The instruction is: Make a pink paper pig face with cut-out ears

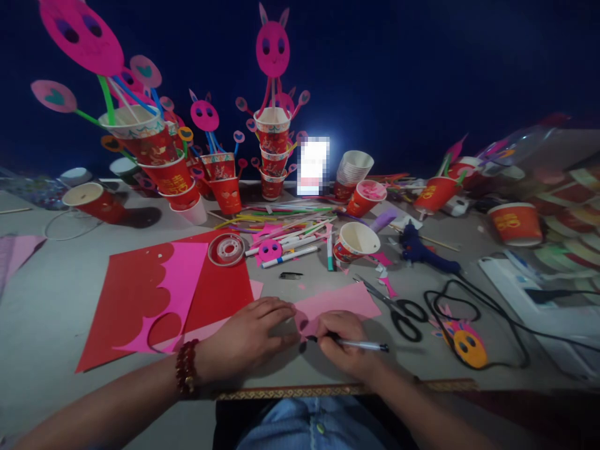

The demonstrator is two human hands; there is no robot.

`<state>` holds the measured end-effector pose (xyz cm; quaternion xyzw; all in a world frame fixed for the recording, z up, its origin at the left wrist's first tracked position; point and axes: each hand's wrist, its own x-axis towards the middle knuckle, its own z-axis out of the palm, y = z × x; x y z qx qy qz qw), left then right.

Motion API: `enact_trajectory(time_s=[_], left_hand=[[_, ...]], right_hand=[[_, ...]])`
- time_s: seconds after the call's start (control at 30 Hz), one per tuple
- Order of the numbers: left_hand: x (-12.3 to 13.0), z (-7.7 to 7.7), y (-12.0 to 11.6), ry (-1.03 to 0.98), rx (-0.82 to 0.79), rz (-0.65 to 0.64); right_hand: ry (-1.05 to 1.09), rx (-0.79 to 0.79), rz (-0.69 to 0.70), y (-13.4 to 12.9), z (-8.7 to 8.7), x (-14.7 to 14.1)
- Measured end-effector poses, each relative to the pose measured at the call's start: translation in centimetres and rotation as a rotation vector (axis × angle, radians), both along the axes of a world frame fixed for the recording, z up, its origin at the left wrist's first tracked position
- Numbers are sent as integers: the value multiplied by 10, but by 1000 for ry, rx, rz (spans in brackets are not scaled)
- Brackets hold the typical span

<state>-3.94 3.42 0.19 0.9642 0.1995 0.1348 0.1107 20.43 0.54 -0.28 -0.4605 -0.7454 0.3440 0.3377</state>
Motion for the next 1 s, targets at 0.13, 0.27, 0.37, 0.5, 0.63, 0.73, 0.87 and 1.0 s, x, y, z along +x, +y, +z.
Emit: enact_trajectory(time_s=[0.13,0.27,0.37,0.5,0.63,0.73,0.87,1.0], left_hand=[[0,-5,-1,13,17,8],[0,-5,-1,13,21,5],[0,-3,0,5,30,7],[0,-3,0,2,32,5],[-1,-5,-1,16,36,4],[-1,-4,-1,27,32,8],[0,-1,-1,28,40,7],[0,0,0,24,32,-2]], right_hand=[[14,5,7,0,-1,1],[20,1,-3,-1,-4,2],[25,-9,-9,-2,-6,2],[40,11,-3,-2,-6,2],[103,25,-54,-1,-3,2],[119,25,-140,1,-3,0],[60,-13,-141,2,-4,-2],[22,-24,-116,2,-4,-3]])
